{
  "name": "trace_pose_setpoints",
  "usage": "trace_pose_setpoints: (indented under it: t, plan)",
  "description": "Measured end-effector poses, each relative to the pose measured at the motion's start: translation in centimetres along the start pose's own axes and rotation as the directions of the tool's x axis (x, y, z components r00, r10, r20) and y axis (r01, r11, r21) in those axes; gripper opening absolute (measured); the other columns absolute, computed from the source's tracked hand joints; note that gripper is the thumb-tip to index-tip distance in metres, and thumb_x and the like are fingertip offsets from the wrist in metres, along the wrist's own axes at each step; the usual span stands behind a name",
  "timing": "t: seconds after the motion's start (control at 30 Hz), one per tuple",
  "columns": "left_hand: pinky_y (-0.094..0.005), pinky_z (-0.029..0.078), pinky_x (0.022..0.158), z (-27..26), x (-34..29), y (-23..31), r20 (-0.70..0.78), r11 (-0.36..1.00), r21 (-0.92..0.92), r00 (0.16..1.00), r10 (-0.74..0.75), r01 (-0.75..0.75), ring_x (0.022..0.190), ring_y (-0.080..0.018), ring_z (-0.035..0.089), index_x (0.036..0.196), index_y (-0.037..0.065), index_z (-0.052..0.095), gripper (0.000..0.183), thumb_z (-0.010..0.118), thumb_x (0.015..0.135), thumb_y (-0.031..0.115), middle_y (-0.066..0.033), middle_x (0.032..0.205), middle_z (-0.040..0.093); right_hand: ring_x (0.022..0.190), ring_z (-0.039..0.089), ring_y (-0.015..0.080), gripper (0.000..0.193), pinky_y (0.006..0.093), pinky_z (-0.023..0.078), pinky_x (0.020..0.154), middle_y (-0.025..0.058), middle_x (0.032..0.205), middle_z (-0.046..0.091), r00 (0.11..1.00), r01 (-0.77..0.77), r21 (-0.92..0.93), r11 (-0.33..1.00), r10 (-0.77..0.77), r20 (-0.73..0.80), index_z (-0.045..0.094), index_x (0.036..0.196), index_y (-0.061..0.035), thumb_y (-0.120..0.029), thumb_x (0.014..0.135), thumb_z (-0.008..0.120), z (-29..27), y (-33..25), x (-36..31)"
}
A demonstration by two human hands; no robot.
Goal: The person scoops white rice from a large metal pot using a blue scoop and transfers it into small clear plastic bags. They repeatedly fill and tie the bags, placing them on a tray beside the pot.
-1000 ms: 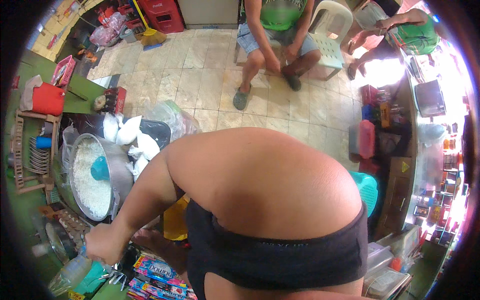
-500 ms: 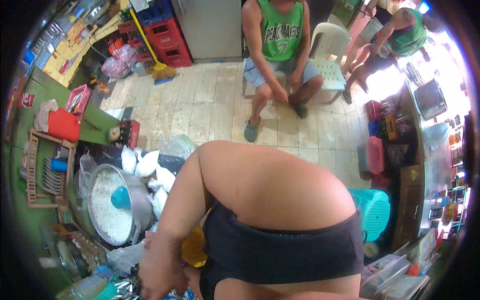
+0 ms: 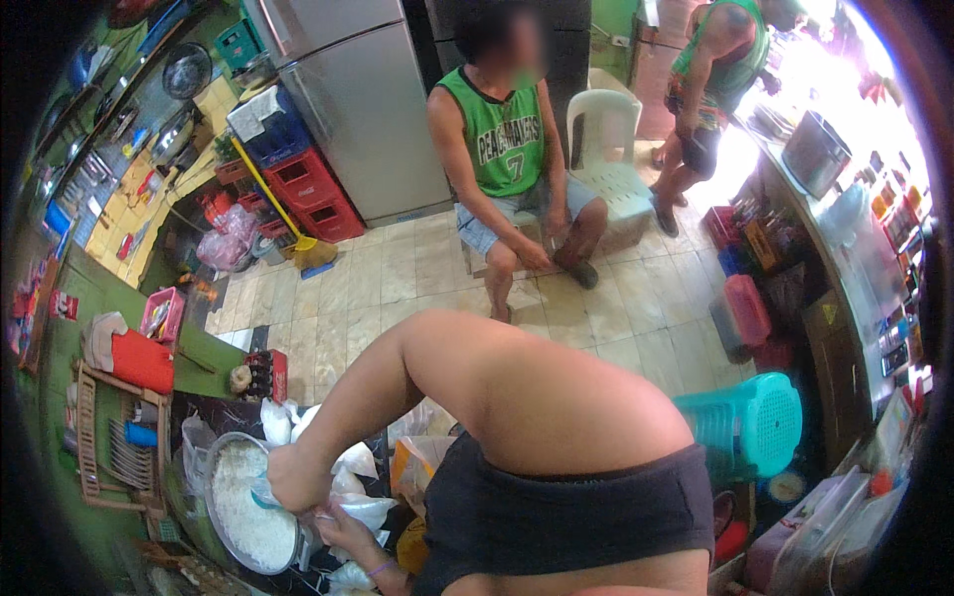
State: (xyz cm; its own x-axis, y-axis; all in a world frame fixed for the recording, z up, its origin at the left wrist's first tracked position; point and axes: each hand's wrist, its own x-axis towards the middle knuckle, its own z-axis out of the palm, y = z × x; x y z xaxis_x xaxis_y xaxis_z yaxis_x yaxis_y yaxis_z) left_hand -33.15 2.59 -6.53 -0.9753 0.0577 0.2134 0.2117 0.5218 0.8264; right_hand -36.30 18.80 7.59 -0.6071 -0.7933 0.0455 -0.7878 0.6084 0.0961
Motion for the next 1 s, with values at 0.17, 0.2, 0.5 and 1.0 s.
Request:
trace_pose_setpoints:
  t: [0.17,0.2,0.5,1.0]
  plan:
    - [-0.041,0.038,0.09,-0.5,2.2,1.9,0.098,0.94,0.248,0.971,0.217,-0.235,0.105,-0.0327,0.051,0.117,-0.008,0.044,0.061,0.061,0.081,0.038,-0.024,0.116,0.05,0.063,0.065,0.0241,0.021,0.0381,0.05,0.05,0.0023,0.065,0.065,0.977,0.004,-0.072,0.997,-0.02,-0.214,0.068,0.069,-0.0193,-0.04,0.064,0.065,-0.9,1.9,-1.4]
    - [-0.0414,0.038,0.09,-0.9,2.4,2.7,0.14,0.95,0.207,0.968,0.209,-0.235,0.105,-0.0335,0.05,0.117,-0.008,0.044,0.064,0.061,0.08,0.041,-0.0241,0.117,0.049,0.062,0.064,0.0241,0.021,0.0381,0.049,0.049,0.0024,0.065,0.065,0.971,0.005,-0.075,0.997,-0.023,-0.236,0.068,0.069,-0.0197,-0.039,0.064,0.065,-0.9,2.2,-1.6]
    - [-0.037,0.03,0.096,-2.5,1.6,9.2,0.308,0.997,-0.015,0.948,0.082,-0.081,0.109,-0.0303,0.042,0.12,-0.005,0.041,0.052,0.057,0.085,0.03,-0.0185,0.117,0.044,0.059,0.062,0.0252,0.02,0.0406,0.045,0.046,0.0039,0.064,0.063,0.932,0.016,0.026,1.0,-0.005,-0.363,0.066,0.068,-0.0196,-0.038,0.063,0.063,-0.3,4.0,-3.6]
    - [-0.0409,0.037,0.081,-5.9,7.5,13.9,0.561,0.609,0.399,0.708,0.43,-0.686,0.092,-0.0314,0.047,0.072,-0.001,0.053,0.02,0.065,0.067,0.013,-0.0139,0.094,0.049,0.091,0.051,0.0209,0.014,0.0526,0.036,0.069,-0.0097,0.076,0.062,0.899,-0.178,-0.157,0.971,0.095,-0.428,0.065,0.077,-0.0279,-0.036,0.066,0.06,-0.9,5.8,-8.2]
